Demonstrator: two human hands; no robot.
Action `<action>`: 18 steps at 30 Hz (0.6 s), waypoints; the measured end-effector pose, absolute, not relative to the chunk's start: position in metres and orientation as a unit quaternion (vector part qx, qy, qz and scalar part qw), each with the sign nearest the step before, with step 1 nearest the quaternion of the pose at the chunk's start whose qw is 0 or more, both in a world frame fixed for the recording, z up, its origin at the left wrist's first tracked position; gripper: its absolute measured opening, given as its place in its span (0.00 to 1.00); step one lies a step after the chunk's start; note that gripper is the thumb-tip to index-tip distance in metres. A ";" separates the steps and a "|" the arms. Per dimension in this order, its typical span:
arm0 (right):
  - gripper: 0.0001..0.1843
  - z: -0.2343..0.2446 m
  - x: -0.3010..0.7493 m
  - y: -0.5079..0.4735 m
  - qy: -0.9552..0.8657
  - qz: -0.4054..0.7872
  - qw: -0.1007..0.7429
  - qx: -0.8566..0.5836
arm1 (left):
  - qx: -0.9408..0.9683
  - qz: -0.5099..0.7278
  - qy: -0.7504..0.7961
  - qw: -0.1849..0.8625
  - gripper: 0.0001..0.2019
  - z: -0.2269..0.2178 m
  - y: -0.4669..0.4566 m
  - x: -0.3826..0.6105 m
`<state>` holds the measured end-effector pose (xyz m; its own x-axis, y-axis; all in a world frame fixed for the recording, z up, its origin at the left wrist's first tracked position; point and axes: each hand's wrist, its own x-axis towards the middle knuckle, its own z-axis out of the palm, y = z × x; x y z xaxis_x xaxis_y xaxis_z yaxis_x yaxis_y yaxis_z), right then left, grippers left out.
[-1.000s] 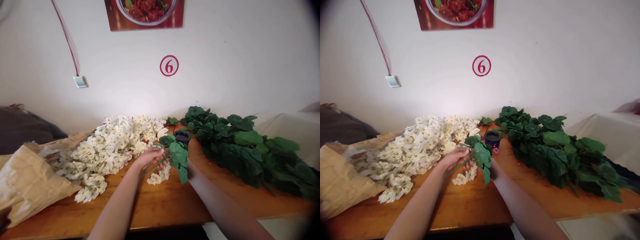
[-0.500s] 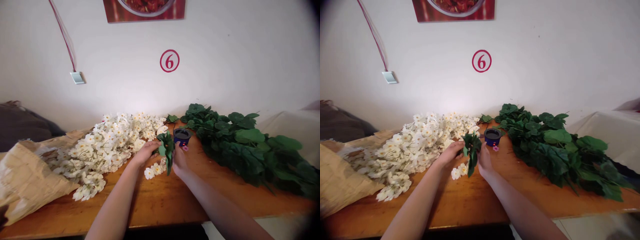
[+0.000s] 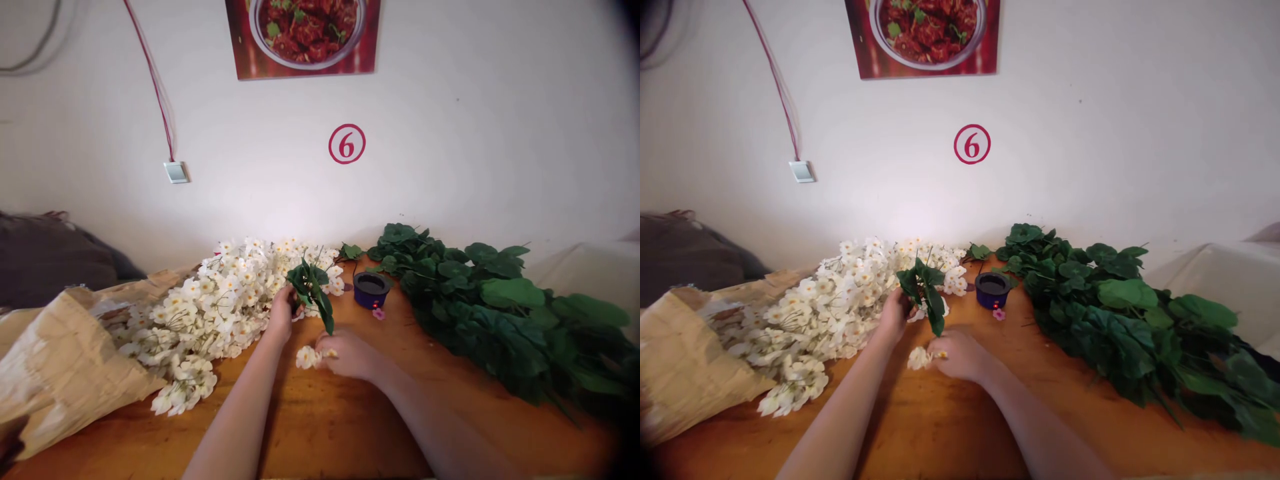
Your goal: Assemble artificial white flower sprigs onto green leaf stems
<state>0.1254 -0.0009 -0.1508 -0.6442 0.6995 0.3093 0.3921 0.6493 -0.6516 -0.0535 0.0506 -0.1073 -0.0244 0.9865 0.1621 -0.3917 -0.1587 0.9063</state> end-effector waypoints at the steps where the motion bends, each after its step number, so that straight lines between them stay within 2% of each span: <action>1: 0.11 -0.149 0.128 -0.001 -0.824 0.346 0.309 -0.326 | 0.433 0.632 0.369 0.526 0.20 -0.108 0.050 -0.054; 3: 0.15 -0.144 0.136 -0.002 -0.714 0.499 0.379 -0.313 | 0.485 0.623 0.430 0.438 0.24 -0.108 0.049 -0.055; 5: 0.19 -0.137 0.146 -0.001 -0.600 0.597 0.461 -0.265 | 0.555 0.596 0.473 0.336 0.25 -0.109 0.045 -0.056; 8: 0.22 -0.124 0.161 0.002 -0.492 0.625 0.568 -0.210 | 0.631 0.536 0.514 0.223 0.22 -0.111 0.039 -0.055; 11: 0.22 -0.113 0.170 0.007 -0.434 0.615 0.624 -0.212 | 0.670 0.469 0.552 0.160 0.18 -0.116 0.036 -0.050; 15: 0.12 -0.107 0.171 0.013 -0.355 0.639 0.655 -0.193 | 0.654 0.486 0.546 0.196 0.19 -0.120 0.038 -0.044; 18: 0.11 -0.115 0.167 0.020 -0.321 0.643 0.656 -0.230 | 0.588 0.557 0.509 0.290 0.20 -0.118 0.041 -0.045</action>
<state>0.1672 0.0198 -0.1154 -0.0335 0.9914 0.1262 -0.6960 0.0674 -0.7149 -0.0449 0.0415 -0.1178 -0.1393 0.9226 0.3598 0.2754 -0.3129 0.9090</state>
